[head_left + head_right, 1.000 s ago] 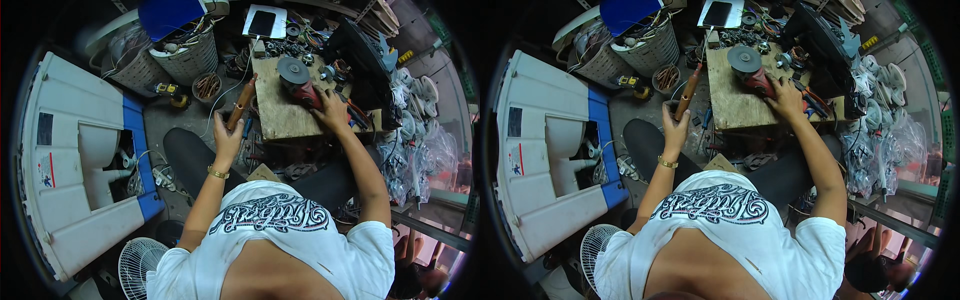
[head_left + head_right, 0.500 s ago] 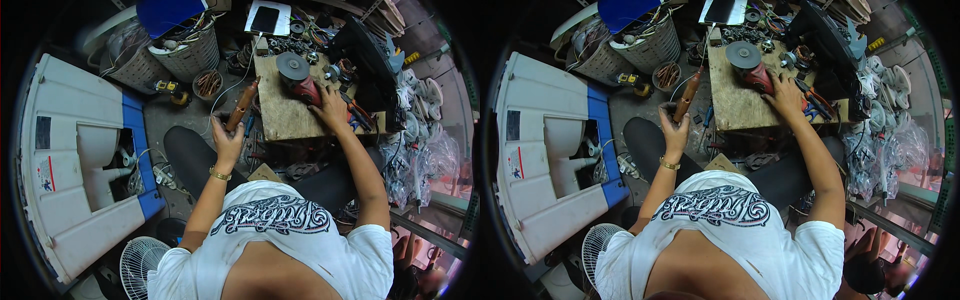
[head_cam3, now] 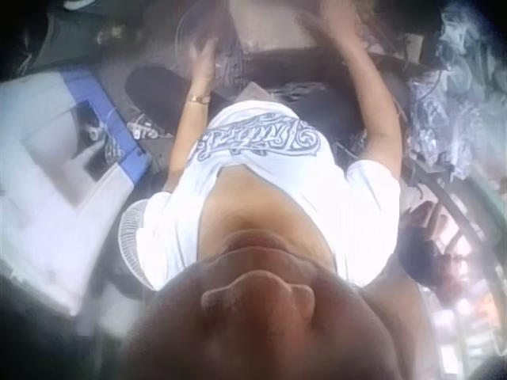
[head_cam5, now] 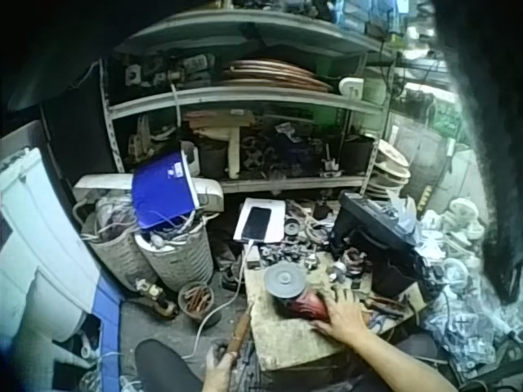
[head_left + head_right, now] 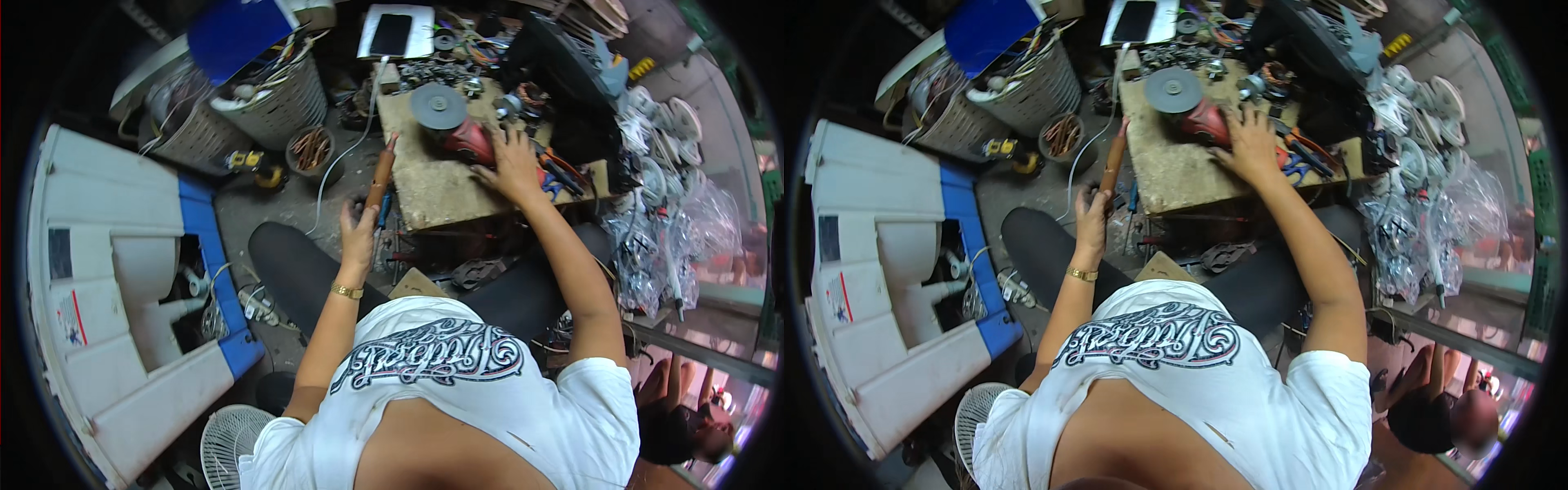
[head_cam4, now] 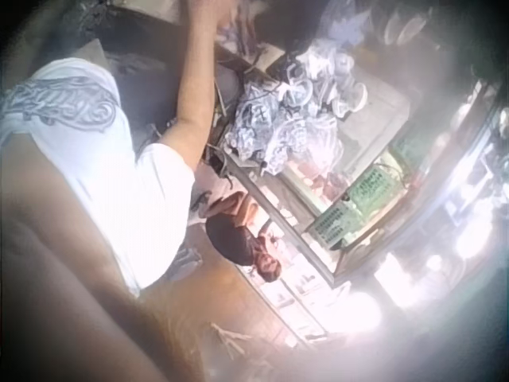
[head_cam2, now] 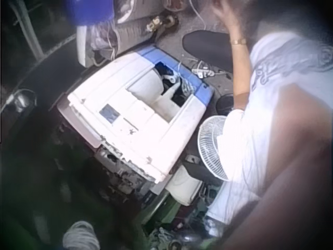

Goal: The person uses an angle grinder to smooth the end of a copper pipe and then uses a pipe cutter to trim the piece. They then handle an electrical component and plug a wire into a power strip.

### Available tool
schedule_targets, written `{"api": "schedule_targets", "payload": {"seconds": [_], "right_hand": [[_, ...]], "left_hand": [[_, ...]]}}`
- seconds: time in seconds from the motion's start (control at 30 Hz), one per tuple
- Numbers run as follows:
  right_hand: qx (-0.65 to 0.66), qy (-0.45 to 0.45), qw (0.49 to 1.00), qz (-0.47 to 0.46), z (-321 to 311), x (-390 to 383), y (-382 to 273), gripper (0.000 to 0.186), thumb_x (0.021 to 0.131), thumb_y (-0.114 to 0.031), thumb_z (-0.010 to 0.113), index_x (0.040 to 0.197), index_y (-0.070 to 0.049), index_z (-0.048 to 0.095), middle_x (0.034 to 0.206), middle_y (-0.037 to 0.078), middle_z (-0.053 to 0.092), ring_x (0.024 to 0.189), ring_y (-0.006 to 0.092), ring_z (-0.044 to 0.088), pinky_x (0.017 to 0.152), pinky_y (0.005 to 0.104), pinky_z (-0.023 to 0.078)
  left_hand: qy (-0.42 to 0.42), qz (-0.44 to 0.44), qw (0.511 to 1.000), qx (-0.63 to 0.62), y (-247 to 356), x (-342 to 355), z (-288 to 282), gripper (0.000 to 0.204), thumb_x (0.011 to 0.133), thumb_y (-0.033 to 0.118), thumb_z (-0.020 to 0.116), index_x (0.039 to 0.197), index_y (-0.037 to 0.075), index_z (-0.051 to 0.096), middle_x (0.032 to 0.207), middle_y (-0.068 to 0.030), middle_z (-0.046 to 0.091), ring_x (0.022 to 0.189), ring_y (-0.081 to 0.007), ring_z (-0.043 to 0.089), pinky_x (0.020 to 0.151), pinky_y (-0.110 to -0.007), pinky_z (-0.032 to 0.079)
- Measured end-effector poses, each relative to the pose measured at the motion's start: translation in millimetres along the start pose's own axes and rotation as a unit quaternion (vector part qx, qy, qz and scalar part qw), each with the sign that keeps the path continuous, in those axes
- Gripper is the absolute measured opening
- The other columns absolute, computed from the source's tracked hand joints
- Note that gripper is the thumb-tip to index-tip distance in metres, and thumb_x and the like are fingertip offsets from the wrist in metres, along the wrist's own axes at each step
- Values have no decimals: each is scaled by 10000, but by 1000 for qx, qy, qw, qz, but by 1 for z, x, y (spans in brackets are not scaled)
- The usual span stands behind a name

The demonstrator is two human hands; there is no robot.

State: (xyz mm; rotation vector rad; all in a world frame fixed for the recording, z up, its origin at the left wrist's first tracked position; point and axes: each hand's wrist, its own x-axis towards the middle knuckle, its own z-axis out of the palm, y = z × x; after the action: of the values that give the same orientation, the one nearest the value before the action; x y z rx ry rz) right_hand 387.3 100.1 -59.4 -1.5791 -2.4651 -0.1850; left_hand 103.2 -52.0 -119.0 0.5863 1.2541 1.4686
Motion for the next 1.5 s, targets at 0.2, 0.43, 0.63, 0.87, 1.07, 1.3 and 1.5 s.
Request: {"api": "schedule_targets", "payload": {"seconds": [0.2,0.43,0.63,0.87,1.07,1.3,1.5], "right_hand": [[124,98,987,10,-59,-34,-1,575,785,-313,786,1285,-103,594,1304,175,513,1181,387,481,1007,487,426],[107,142,978,109,-86,-101,41,496,789,-225,768,1247,-101,624,1283,156,536,1190,361,501,1025,453,420],[142,148,965,164,-93,-120,81,334,867,-178,691,1168,-47,630,1149,190,613,1049,407,599,913,441,483],[58,-1,986,154,-47,-94,141,328,860,-137,671,1170,-37,634,1107,218,634,994,422,618,889,475,505],[-37,-159,981,108,-13,-59,146,566,789,-164,760,1301,-43,553,1350,290,488,1179,462,561,947,518,518],[-78,-221,966,113,-12,-57,125,536,729,-171,768,1226,-72,594,1420,260,429,1198,517,526,964,545,502],[21,-130,976,171,-12,-63,146,291,778,-62,612,1059,-52,686,1131,218,607,1082,418,606,893,504,497]], "left_hand": [[59,48,978,194,-63,10,5,449,920,205,685,1223,-52,476,1149,-172,555,1042,-260,540,936,-376,434],[8,117,901,418,-32,-8,48,695,891,178,682,1359,-186,319,1285,-374,473,1229,-467,486,1050,-441,384],[-5,257,820,511,-32,4,31,695,828,161,718,1320,-185,369,1231,-377,507,1151,-516,520,988,-481,436],[1,326,785,527,-19,23,36,539,823,129,719,1229,-122,469,1116,-296,577,1040,-461,564,895,-498,459],[-20,258,831,492,-6,23,33,501,769,167,768,1138,-56,512,1076,-252,584,1006,-447,588,844,-486,482],[-40,195,835,513,3,14,23,541,762,187,766,1170,-64,514,1109,-279,583,1014,-459,595,841,-492,494],[-35,199,880,429,-19,32,-12,450,823,222,720,1143,-54,565,1115,-273,614,1029,-417,613,858,-447,495]]}}
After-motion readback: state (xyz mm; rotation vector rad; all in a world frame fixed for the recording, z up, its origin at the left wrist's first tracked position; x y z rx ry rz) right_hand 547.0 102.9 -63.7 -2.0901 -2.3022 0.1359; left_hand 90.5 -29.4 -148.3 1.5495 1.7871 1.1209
